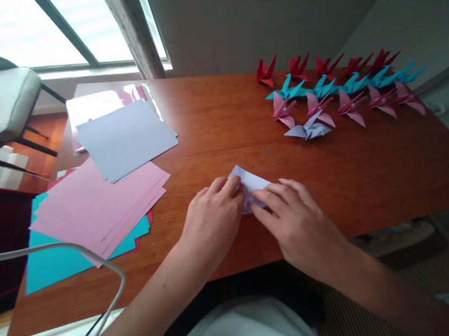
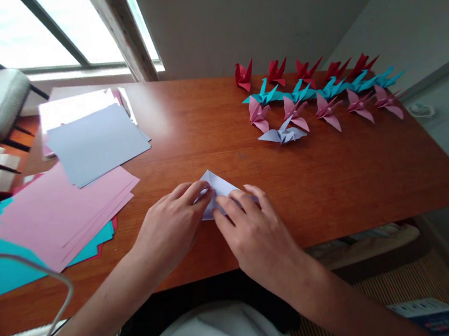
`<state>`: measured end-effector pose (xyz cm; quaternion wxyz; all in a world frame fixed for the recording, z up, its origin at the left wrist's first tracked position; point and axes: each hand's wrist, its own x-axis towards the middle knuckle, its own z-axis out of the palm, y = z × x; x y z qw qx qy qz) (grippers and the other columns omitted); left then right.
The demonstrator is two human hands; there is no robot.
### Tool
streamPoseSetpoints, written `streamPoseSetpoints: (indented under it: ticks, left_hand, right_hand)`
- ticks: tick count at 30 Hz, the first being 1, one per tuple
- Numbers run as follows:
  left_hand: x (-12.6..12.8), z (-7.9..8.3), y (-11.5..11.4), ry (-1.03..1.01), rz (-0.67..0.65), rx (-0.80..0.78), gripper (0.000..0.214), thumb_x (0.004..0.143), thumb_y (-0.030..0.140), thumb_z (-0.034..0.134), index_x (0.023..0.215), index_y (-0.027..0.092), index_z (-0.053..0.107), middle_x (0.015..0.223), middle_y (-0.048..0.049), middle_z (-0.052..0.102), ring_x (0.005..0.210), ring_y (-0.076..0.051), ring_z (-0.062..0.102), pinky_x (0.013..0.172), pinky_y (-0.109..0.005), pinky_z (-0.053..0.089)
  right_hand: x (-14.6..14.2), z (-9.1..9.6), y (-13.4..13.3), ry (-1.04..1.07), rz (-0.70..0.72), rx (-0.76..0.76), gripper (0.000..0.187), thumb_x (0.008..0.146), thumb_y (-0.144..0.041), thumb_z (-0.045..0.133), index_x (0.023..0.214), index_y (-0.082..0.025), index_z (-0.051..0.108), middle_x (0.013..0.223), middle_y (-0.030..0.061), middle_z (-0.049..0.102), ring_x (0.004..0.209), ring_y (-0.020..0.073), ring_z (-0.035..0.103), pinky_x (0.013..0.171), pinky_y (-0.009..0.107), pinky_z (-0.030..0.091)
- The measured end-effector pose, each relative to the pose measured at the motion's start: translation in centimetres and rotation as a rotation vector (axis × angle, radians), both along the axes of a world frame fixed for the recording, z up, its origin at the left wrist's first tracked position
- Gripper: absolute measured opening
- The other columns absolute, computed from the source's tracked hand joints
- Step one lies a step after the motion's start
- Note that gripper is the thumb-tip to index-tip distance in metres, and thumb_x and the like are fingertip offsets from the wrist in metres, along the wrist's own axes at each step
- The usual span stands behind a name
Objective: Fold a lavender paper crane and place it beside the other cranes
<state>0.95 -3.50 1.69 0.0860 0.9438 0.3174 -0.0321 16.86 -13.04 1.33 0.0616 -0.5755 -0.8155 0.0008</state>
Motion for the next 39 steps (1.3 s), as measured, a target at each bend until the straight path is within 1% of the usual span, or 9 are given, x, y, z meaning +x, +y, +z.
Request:
streamPoseSetpoints:
  ticks: [2,6,9,12,17,21,26,32,39]
  left_hand:
    - [0.0,0.1,0.1,-0.001,-0.001,-0.004,0.028,0.098,0.014,0.048,0.118,0.018,0.068,0.129,-0.0079,0.064,0.110,-0.026,0.061,0.082,-0.039,0.059]
    - [0.1,0.2,0.1,0.002,-0.001,-0.009,0.028,0.098,0.015,0.049,0.118,0.018,0.067,0.125,-0.0090,0.065,0.109,-0.026,0.062,0.081,-0.039,0.059]
    - [0.1,0.3,0.0,-0.003,-0.001,-0.003,0.027,0.098,0.015,0.050,0.117,0.018,0.068,0.125,-0.0092,0.065,0.108,-0.025,0.062,0.081,-0.038,0.058]
    - [0.1,0.2,-0.1,-0.005,-0.003,0.008,0.025,0.097,0.015,0.051,0.113,0.018,0.070,0.126,-0.0098,0.064,0.108,-0.025,0.061,0.080,-0.037,0.058]
    - [0.0,0.0,0.0,-0.006,-0.010,0.027,0.026,0.096,0.014,0.051,0.115,0.017,0.069,0.126,-0.0102,0.064,0.108,-0.026,0.061,0.078,-0.037,0.058]
    - [0.0,-0.3,-0.1,-0.020,-0.005,0.034,0.026,0.096,0.014,0.050,0.116,0.017,0.067,0.129,-0.0087,0.064,0.109,-0.026,0.061,0.080,-0.038,0.058]
    - [0.1,-0.7,-0.7,-0.055,0.040,0.077,0.024,0.095,0.015,0.051,0.115,0.016,0.066,0.127,-0.0090,0.066,0.111,-0.027,0.061,0.083,-0.040,0.057]
    - [0.3,-0.8,-1.5,-0.075,0.054,0.111,0.025,0.094,0.017,0.051,0.115,0.016,0.066,0.127,-0.0108,0.066,0.112,-0.028,0.061,0.081,-0.041,0.056]
    - [0.6,-0.8,-1.9,-0.083,0.082,0.127,0.025,0.092,0.019,0.053,0.113,0.016,0.067,0.129,-0.0105,0.065,0.113,-0.028,0.059,0.083,-0.042,0.055]
  right_hand:
    - [0.0,-0.1,0.7,-0.019,-0.029,0.006,0.039,0.095,-0.010,0.045,0.130,-0.014,0.063,0.132,0.0107,0.064,0.120,0.0283,0.051,0.113,0.051,0.034]
    - [-0.4,-0.8,1.6,-0.062,-0.039,0.011,0.036,0.095,-0.011,0.046,0.127,-0.013,0.065,0.133,0.0128,0.062,0.121,0.0288,0.050,0.113,0.051,0.034]
    - [-0.7,-1.1,1.0,-0.076,-0.044,0.046,0.035,0.096,-0.011,0.047,0.125,-0.013,0.066,0.134,0.0124,0.063,0.124,0.0287,0.049,0.113,0.051,0.034]
    - [-0.8,-1.1,-0.3,-0.086,-0.032,0.053,0.033,0.097,-0.013,0.047,0.122,-0.015,0.068,0.137,0.0109,0.062,0.126,0.0286,0.048,0.114,0.052,0.033]
    - [-1.2,-1.1,-1.8,-0.102,-0.022,0.058,0.033,0.097,-0.014,0.049,0.125,-0.012,0.067,0.135,0.0098,0.064,0.125,0.0288,0.049,0.114,0.053,0.034]
    - [-1.5,-1.2,-1.9,-0.108,-0.033,0.071,0.032,0.096,-0.014,0.051,0.124,-0.012,0.068,0.134,0.0097,0.064,0.125,0.0294,0.048,0.113,0.055,0.035]
    - [-1.8,-1.2,-1.8,-0.094,-0.064,0.061,0.033,0.095,-0.012,0.049,0.122,-0.013,0.069,0.135,0.0106,0.064,0.126,0.0291,0.048,0.115,0.055,0.033]
    - [-2.3,-1.1,-1.8,-0.106,-0.105,0.066,0.037,0.094,-0.012,0.047,0.126,-0.010,0.067,0.133,0.0118,0.065,0.124,0.0301,0.048,0.116,0.056,0.032]
    - [-3.4,-1.5,-2.4,-0.150,-0.115,0.106,0.037,0.093,-0.012,0.047,0.121,-0.006,0.070,0.132,0.0152,0.064,0.125,0.0324,0.048,0.113,0.056,0.035]
